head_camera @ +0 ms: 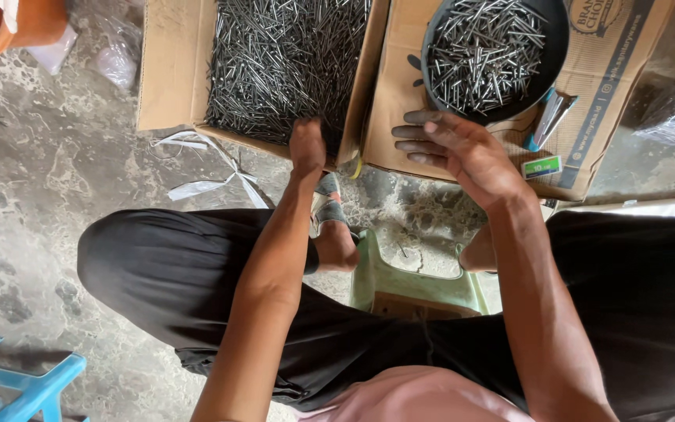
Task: The person sits on the floor and repeatedly picks up nails from a cardboard box with their left hand, then transfers them into a black bowl with their right hand. The task involves moving nails from a bulk container into a smaller bowl.
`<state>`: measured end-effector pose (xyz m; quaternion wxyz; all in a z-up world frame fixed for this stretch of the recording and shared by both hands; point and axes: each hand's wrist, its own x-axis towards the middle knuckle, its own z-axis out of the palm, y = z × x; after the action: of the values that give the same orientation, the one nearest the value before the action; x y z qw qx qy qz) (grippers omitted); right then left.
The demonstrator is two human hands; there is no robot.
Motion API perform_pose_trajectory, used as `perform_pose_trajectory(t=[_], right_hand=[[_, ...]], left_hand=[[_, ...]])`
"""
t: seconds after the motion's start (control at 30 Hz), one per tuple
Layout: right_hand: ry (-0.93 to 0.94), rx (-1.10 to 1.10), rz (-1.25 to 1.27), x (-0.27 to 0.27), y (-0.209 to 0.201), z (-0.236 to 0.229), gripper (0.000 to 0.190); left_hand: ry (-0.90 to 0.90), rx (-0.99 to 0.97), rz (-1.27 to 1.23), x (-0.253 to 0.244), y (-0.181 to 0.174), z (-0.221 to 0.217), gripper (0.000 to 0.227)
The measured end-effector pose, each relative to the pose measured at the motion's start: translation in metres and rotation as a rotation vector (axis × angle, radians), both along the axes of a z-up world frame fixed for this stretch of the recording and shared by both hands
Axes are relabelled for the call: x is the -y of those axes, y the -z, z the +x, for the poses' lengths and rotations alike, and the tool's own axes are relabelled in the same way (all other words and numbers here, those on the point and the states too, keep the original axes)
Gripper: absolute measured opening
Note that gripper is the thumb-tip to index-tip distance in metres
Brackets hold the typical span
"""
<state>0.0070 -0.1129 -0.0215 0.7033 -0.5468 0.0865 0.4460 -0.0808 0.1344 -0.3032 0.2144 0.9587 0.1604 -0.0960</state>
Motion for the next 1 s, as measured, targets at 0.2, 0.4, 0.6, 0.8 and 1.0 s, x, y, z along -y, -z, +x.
perform_pose_trajectory(t=[0.2, 0.4, 0.6, 0.8, 1.0], right_hand=[[-0.017, 0.008, 0.009, -0.002, -0.009, -0.004, 0.044], [-0.028, 0.018, -0.001, -0.002, -0.013, -0.009, 0.044], [-0.025, 0.031, 0.008, 0.000, -0.016, -0.012, 0.042], [0.000, 0.045, 0.023, 0.003, -0.011, -0.015, 0.041], [0.018, 0.113, 0.025, -0.002, -0.011, -0.015, 0.039]], left_hand=[[-0.190, 0.040, -0.123, 0.002, -0.046, 0.003, 0.013], [-0.449, 0.104, -0.325, -0.008, -0.046, 0.014, 0.012], [-0.539, 0.142, -0.401, -0.022, -0.029, 0.017, 0.007], [-0.743, 0.168, -0.552, -0.017, -0.062, 0.025, 0.008], [-0.641, 0.298, -1.089, 0.016, -0.199, 0.057, 0.022]])
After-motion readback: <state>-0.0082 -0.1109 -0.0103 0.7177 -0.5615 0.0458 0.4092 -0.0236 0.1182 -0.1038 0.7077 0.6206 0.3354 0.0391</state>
